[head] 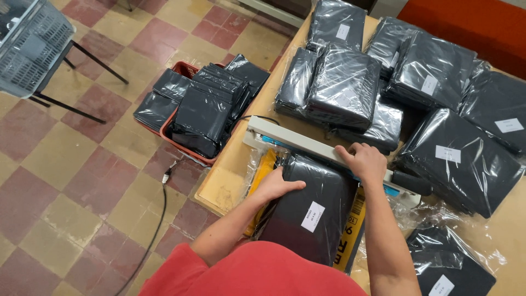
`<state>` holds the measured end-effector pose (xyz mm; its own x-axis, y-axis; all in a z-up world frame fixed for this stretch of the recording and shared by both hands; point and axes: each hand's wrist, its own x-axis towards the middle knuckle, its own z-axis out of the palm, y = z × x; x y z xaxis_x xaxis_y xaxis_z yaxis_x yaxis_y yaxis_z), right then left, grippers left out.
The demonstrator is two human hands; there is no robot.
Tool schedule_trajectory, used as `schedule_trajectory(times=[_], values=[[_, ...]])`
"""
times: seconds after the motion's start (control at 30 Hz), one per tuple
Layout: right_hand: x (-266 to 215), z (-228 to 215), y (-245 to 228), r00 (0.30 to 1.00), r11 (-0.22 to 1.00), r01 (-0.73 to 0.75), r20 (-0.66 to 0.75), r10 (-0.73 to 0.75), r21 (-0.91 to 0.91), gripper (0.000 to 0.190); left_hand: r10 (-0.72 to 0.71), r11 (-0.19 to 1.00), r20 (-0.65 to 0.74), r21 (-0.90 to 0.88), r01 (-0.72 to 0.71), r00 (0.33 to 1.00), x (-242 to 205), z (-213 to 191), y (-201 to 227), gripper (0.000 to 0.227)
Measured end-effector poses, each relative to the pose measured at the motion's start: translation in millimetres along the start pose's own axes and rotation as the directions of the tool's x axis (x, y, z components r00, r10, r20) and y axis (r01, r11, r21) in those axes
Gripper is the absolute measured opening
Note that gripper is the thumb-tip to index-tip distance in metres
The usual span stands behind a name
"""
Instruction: The person repeatedly places black rectangular packages into a handheld impulse heat sealer, presses the handle to seal the plastic wrap, and sets the sealed packages aside on the table. The process is repeated for multiple units throughout the clip.
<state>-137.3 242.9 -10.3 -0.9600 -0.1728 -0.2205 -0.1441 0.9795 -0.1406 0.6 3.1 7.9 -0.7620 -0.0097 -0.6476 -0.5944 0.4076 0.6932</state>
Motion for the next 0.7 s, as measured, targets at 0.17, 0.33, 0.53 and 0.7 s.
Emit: schedule_trajectory(times=[0.17,0.33,0.53,0.7], values=[[1,0,1,1.000,1.000,0.005,0.002,-0.005,-0.022,0.078,-0.004,0.999,-0.052,-0.051,0.001,0.999,15,6,-17,0.096],[3,2,2,1.000,1.000,0.002,-0.006,-0.002,-0.003,0.079,-0.005,0.997,-0.067,-0.074,0.000,0.998,1,3,-7,0.098],[1,0,1,1.000,1.000,0.003,-0.004,-0.003,-0.001,0.079,0.002,0.996,-0.105,-0.088,-0.011,0.994,9,3,-22,0.092],[6,6,6,1.000,0.999,0.008,0.022,-0.007,-0.033,0.083,-0.020,0.989,-0.117,-0.150,0.003,0.993,11,7,-31,0.089]])
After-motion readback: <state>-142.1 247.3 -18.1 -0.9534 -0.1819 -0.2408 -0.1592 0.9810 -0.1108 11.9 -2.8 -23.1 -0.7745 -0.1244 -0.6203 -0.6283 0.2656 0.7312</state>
